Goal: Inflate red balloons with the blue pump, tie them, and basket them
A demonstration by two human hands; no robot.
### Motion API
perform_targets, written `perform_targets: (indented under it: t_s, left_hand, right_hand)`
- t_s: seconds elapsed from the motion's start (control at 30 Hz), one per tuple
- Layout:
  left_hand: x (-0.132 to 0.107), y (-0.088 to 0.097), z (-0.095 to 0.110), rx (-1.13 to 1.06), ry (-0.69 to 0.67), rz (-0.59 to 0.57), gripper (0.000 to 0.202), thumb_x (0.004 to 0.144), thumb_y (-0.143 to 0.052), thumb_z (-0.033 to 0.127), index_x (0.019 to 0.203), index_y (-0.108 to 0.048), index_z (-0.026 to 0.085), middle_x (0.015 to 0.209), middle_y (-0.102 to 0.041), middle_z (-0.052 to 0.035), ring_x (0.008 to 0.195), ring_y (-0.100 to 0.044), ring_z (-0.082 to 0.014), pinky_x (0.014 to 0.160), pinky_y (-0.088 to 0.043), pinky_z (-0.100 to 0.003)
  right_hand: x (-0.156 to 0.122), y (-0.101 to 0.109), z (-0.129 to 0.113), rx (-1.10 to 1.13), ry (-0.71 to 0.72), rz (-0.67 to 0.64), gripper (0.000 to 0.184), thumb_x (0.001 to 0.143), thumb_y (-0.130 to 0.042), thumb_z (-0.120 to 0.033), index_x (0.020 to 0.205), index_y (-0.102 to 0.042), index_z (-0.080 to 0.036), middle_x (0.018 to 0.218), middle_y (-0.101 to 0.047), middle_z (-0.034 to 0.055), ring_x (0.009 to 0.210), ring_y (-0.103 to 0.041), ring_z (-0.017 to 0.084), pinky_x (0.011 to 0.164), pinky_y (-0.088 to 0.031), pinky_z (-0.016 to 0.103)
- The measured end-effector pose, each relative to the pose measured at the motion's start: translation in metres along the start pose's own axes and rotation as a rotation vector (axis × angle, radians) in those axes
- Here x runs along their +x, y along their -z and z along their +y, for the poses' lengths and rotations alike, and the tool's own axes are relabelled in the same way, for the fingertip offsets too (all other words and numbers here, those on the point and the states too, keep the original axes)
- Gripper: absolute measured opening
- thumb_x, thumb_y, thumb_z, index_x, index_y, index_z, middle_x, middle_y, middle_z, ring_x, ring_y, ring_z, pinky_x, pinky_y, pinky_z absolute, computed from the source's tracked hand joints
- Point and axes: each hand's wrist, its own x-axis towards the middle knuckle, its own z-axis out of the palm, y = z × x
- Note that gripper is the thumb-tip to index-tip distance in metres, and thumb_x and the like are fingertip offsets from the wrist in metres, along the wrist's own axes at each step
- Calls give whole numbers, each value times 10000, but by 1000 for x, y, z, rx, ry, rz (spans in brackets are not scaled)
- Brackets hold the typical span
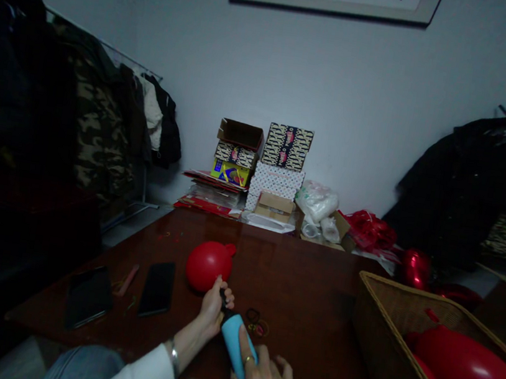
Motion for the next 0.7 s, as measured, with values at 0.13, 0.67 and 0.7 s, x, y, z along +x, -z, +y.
perform_targets:
  t_s: [0.13,0.67,0.7]
  left_hand:
    - [-1,0,-2,24,5,-1,448,712,-646,569,686,-402,193,473,-375,84,365,-351,-48,362,-257,-170]
    - [7,2,7,36,-18,10,433,725,-641,554,686,-418,185,477,-386,79,365,-349,-44,353,-240,-162]
    - [8,3,7,32,-19,10,431,731,-637,552,683,-416,185,478,-381,79,364,-342,-42,351,-235,-160]
  right_hand:
    - [3,-4,-7,18,-34,-49,644,806,-474,-266,1411,-269,-348,933,-642,5,748,-642,158,799,-384,340]
    - [-5,-13,-5,-1,1,-8,721,783,-493,-261,1434,-195,-345,918,-640,3,718,-645,156,792,-403,340]
    - [-7,-14,-5,-4,6,-6,719,779,-495,-261,1431,-205,-346,919,-641,2,714,-645,154,789,-405,339]
